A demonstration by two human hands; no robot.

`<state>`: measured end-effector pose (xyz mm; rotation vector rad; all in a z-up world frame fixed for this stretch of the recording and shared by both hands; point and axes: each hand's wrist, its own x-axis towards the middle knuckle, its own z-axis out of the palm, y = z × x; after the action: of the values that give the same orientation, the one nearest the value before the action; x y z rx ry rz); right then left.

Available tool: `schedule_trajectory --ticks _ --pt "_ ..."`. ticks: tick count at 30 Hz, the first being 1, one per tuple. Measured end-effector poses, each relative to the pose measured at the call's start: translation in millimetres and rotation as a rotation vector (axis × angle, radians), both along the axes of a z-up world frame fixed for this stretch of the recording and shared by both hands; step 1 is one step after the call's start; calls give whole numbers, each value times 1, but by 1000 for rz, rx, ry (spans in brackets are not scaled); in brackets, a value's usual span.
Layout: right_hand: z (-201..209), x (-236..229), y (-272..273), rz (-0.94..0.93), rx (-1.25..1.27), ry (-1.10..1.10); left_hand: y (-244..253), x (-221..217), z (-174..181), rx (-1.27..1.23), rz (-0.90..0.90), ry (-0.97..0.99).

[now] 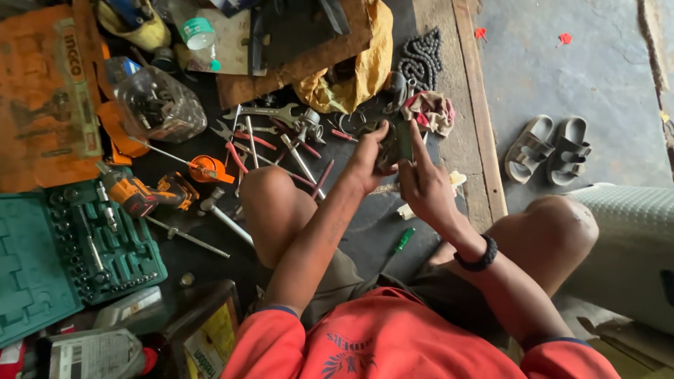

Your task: The user is disassembling and cleaning a motorcycle fuel pump assembly.

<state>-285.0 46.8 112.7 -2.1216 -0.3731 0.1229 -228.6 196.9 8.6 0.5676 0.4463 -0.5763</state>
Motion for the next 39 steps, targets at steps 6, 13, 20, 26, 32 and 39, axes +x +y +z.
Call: schedule_trajectory --ticks 6,13,20,26,32,39 --pt "-3 -5 5 8 -2 -7 0 -1 -6 -2 25 -29" --pt "-8 -5 4 24 -57 -84 0 -1 0 43 161 -16" --pt "3 0 0 61 -49 -85 1 -4 0 60 103 -26" --pt "1 2 0 95 -144 -145 0 -1 -6 34 78 14" --pt "9 1 4 95 -61 -115 4 2 3 61 170 83" --pt "9 5 1 101 -84 -145 3 -3 10 89 110 -4"
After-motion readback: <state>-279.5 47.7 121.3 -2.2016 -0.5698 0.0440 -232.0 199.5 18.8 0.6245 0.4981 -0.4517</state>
